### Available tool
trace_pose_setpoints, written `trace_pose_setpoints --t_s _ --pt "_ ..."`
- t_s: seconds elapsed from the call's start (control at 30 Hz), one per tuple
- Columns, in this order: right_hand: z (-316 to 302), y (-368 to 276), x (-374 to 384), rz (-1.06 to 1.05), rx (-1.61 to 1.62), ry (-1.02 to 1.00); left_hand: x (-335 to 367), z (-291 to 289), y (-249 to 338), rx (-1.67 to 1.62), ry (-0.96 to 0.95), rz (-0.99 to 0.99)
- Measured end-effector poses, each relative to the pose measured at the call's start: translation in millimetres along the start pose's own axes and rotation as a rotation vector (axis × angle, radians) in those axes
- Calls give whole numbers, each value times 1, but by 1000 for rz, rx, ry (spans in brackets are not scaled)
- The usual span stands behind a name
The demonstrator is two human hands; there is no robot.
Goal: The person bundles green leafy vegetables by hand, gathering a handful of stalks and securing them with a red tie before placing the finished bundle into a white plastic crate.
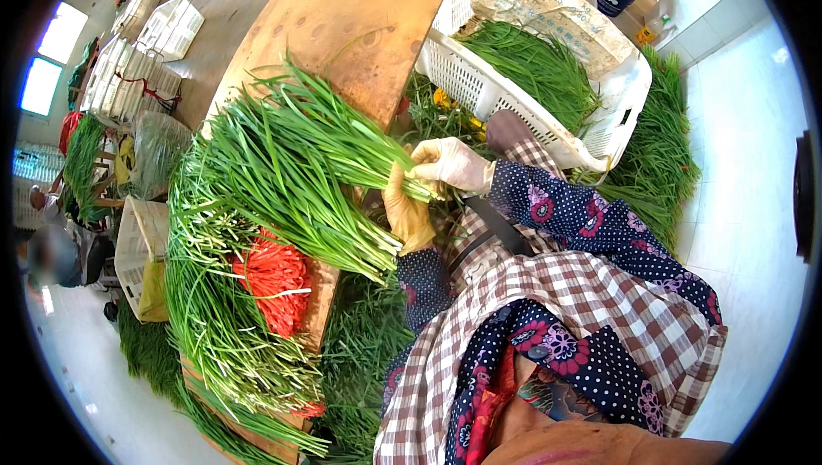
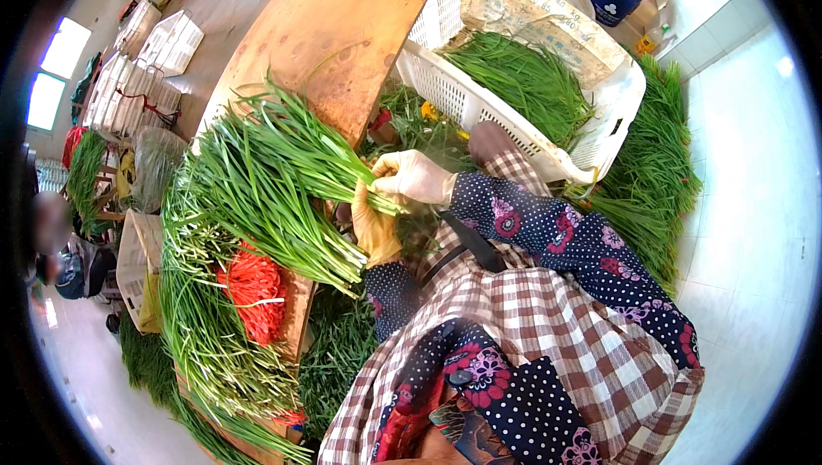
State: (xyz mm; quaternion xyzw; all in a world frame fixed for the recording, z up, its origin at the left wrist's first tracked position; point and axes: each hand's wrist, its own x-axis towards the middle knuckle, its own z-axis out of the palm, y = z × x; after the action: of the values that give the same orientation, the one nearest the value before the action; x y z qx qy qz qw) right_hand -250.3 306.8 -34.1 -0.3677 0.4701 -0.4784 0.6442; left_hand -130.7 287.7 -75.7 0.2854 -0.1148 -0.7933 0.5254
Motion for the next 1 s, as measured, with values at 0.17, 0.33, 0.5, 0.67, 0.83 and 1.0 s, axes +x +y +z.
trace_pose_setpoints --t_s 0.17,0.33,0.5,0.67,0.83,1.0 --pt "-9 -5 -14 -89 178 79 -1 -5 5 -118 -332 -161" --pt "-36 -32 -43 -322 505 216 1 -2 1 -78 10 -24" --pt "-63 -1 -35 285 -246 213 1 0 3 -122 5 -13" --pt "-60 16 -35 221 -878 240 2 -7 1 -163 -36 -32" --pt "-16 -21 -17 112 -531 144 -5 3 2 -126 -12 -21" --pt "14 20 7 -104 -1272 -52 -7 4 3 69 36 70"
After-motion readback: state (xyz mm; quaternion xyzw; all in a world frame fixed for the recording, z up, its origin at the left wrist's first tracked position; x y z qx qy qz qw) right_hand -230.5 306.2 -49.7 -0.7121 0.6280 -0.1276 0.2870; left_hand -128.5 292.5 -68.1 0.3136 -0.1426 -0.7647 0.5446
